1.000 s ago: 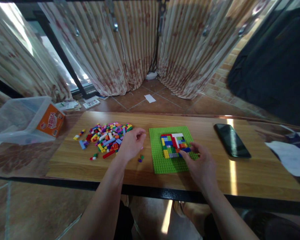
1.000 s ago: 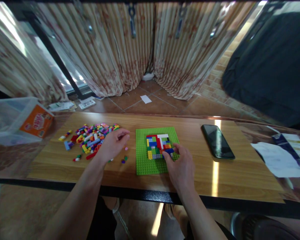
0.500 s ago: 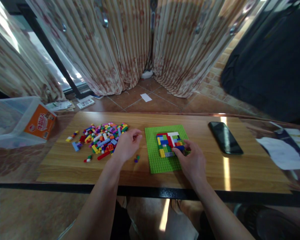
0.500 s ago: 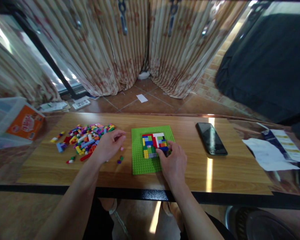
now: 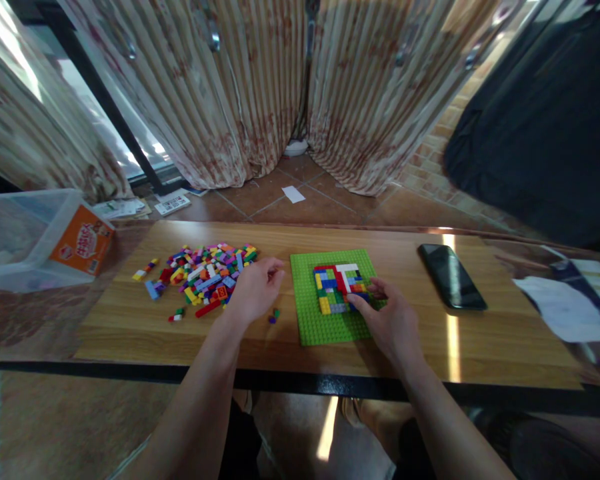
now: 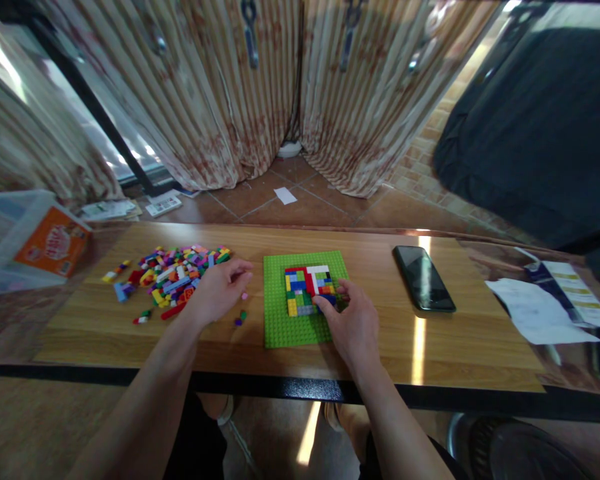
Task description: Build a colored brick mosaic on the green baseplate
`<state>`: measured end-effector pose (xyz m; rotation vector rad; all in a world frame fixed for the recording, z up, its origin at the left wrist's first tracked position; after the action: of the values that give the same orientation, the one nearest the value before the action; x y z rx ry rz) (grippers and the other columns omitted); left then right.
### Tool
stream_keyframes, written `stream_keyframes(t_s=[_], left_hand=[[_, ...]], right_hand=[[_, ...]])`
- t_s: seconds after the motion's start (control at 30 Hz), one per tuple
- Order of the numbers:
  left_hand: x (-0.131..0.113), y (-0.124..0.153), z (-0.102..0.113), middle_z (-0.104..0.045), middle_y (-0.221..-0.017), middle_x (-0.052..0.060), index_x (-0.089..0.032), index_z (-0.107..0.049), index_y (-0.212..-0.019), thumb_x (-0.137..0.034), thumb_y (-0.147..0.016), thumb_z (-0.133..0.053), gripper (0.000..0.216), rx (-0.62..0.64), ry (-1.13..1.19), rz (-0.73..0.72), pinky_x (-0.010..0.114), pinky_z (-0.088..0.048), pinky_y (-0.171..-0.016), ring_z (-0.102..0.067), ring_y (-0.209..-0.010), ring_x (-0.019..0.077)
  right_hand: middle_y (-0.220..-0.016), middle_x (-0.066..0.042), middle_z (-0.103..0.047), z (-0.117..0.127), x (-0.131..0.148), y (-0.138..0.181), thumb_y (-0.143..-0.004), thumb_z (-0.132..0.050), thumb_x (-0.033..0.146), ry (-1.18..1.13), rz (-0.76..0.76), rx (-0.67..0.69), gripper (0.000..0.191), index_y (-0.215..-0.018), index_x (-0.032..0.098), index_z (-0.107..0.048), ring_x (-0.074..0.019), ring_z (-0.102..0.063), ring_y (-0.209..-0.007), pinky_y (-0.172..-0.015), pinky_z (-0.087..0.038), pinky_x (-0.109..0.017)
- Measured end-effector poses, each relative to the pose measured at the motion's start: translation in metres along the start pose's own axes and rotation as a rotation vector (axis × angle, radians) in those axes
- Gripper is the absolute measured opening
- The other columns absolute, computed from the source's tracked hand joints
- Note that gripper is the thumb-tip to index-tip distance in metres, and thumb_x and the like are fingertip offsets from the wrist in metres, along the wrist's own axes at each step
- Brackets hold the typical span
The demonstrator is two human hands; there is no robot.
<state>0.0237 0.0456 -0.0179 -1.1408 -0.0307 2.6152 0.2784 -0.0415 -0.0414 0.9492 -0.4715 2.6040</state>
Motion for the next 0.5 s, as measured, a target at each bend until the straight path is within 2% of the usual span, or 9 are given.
stream_keyframes(t_s=[0.23, 0.37, 0.5], left_hand=[[-0.002, 0.0, -0.002, -0.072, -0.081, 0.005, -0.018, -0.068, -0.093, -0.021, -0.087, -0.052, 0.017, 0.018, -0.009, 0.007, 0.028, -0.051, -0.067, -0.066, -0.069, 0.0172], [-0.005, 0.001, -0.004, -0.072, -0.081, 0.005, -0.018, -0.068, -0.093, -0.019, -0.087, -0.052, 0.017, 0.031, -0.029, -0.001, 0.029, -0.051, -0.071, -0.067, -0.073, 0.0182], [-0.016, 0.003, -0.013, -0.074, -0.09, 0.006, -0.018, -0.068, -0.098, -0.019, -0.088, -0.052, 0.019, 0.042, -0.01, -0.033, 0.031, -0.051, -0.077, -0.068, -0.081, 0.0192]], right_hand=[[-0.102, -0.012, -0.071, 0.002, -0.005, -0.001, -0.072, -0.07, 0.051, -0.008, 0.079, 0.102, 0.055, -0.115, 0.017, -0.065, -0.0271, -0.066, -0.091, -0.08, -0.051, -0.043], [-0.098, -0.011, -0.073, 0.005, -0.015, -0.006, -0.073, -0.069, 0.045, -0.031, 0.031, 0.141, 0.051, -0.115, 0.016, -0.065, -0.0251, -0.068, -0.086, -0.079, -0.052, -0.042], [-0.095, -0.009, -0.074, 0.007, -0.02, -0.011, -0.075, -0.068, 0.043, -0.062, -0.001, 0.142, 0.045, -0.112, 0.018, -0.066, -0.0246, -0.069, -0.084, -0.079, -0.053, -0.042]])
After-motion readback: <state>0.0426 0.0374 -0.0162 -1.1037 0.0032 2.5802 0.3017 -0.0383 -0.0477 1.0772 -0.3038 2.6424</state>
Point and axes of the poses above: each hand's wrist, its own y-axis away from the middle knuckle, its own z-axis out of the back of the hand, x = y × z, the point moved 5 cm from there along -y, towards the middle knuckle
